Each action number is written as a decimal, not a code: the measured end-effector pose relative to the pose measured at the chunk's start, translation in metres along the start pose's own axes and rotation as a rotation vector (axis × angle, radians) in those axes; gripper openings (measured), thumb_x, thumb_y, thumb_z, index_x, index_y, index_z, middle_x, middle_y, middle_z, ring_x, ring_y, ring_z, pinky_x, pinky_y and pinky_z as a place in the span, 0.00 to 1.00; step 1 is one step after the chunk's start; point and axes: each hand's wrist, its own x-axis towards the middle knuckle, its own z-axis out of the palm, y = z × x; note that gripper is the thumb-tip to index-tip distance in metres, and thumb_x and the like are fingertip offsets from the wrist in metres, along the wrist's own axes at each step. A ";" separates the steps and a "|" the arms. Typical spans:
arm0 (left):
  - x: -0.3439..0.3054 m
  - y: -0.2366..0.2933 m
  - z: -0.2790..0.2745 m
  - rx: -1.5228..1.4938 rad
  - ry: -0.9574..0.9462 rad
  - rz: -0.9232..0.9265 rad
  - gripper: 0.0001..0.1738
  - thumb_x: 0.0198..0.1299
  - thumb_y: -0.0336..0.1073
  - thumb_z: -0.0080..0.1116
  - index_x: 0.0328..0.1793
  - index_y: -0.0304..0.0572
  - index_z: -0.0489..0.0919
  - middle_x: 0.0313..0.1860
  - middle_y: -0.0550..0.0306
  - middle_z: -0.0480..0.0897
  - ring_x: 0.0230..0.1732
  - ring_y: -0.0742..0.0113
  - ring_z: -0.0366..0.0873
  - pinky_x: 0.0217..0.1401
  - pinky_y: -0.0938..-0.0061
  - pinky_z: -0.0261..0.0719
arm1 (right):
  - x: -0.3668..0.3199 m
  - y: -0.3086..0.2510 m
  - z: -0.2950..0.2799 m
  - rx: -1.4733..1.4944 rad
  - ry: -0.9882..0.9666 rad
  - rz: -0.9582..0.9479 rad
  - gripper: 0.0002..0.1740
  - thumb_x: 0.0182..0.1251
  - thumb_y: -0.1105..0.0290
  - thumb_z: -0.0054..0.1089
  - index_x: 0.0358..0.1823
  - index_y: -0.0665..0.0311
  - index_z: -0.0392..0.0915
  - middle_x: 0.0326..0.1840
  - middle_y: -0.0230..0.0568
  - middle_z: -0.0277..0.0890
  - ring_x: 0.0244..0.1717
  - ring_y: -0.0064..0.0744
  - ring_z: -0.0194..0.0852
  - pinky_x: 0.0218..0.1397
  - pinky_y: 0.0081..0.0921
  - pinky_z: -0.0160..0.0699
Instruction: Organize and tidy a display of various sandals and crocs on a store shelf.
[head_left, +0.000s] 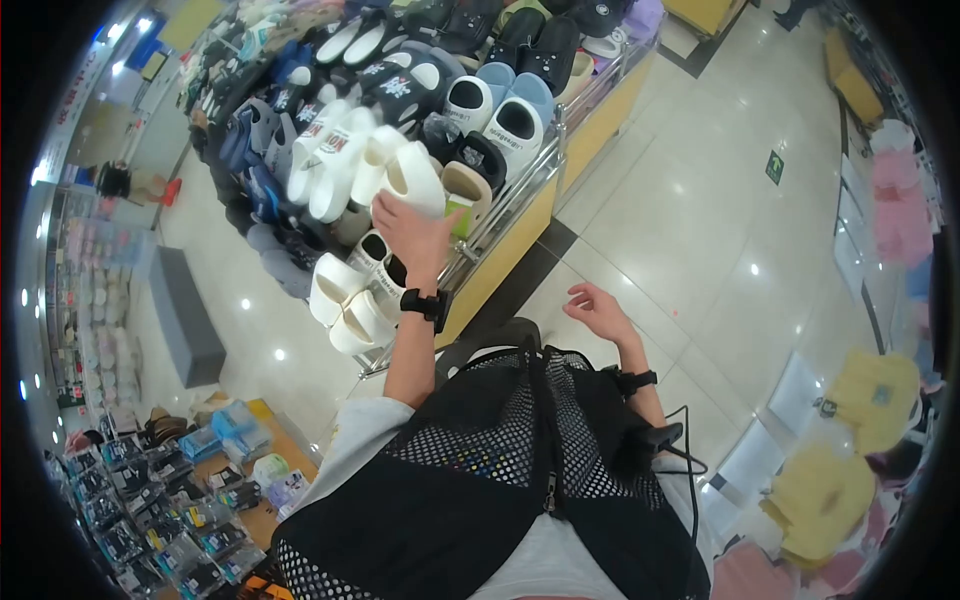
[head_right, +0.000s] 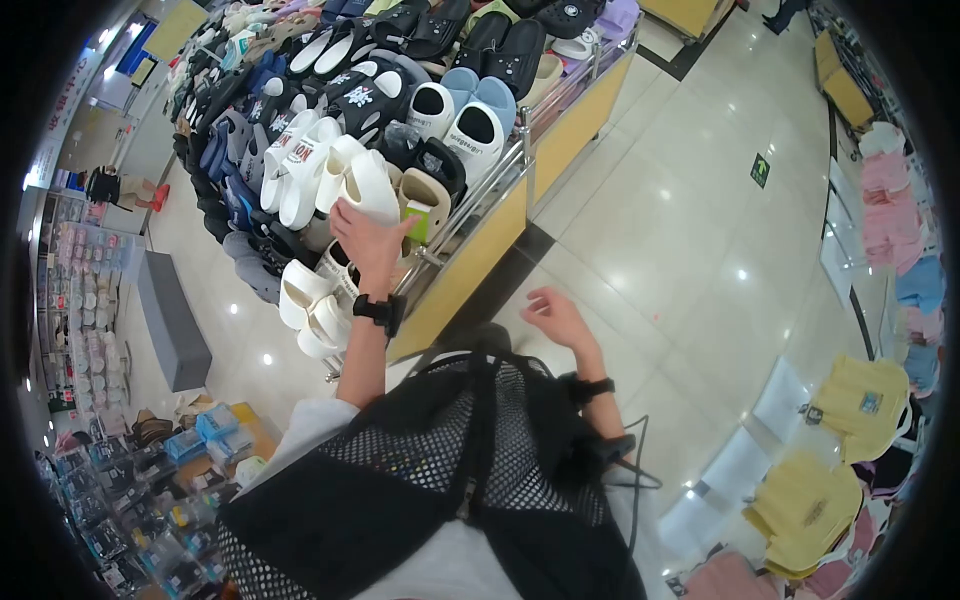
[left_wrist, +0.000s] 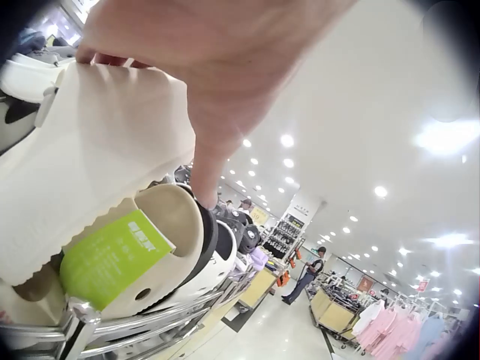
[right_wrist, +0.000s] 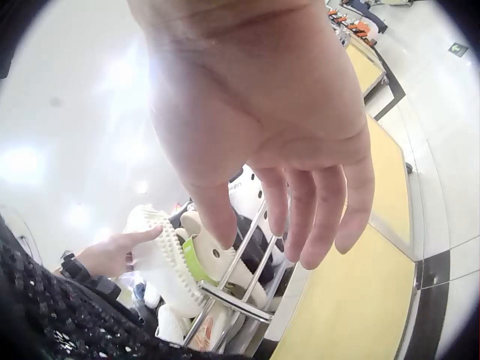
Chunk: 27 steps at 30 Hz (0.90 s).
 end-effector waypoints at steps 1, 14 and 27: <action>0.000 0.003 0.005 0.054 0.060 -0.024 0.68 0.37 0.56 0.87 0.78 0.28 0.59 0.75 0.35 0.63 0.77 0.38 0.59 0.81 0.51 0.60 | 0.002 0.004 -0.006 -0.006 -0.006 -0.004 0.25 0.67 0.57 0.73 0.59 0.64 0.79 0.44 0.40 0.86 0.40 0.30 0.85 0.45 0.29 0.83; 0.001 0.011 0.033 -0.051 0.113 -0.167 0.44 0.32 0.41 0.81 0.64 0.44 0.82 0.57 0.50 0.84 0.54 0.48 0.84 0.58 0.58 0.83 | 0.089 0.019 -0.074 -0.049 -0.201 0.040 0.25 0.68 0.59 0.72 0.60 0.66 0.78 0.44 0.41 0.87 0.41 0.31 0.86 0.47 0.28 0.84; -0.005 0.027 0.054 0.027 0.285 -0.288 0.60 0.38 0.26 0.75 0.83 0.38 0.58 0.76 0.38 0.65 0.78 0.36 0.61 0.82 0.49 0.58 | 0.256 -0.041 -0.202 -0.280 -0.347 0.014 0.24 0.69 0.58 0.71 0.59 0.64 0.79 0.45 0.40 0.87 0.43 0.31 0.87 0.50 0.30 0.84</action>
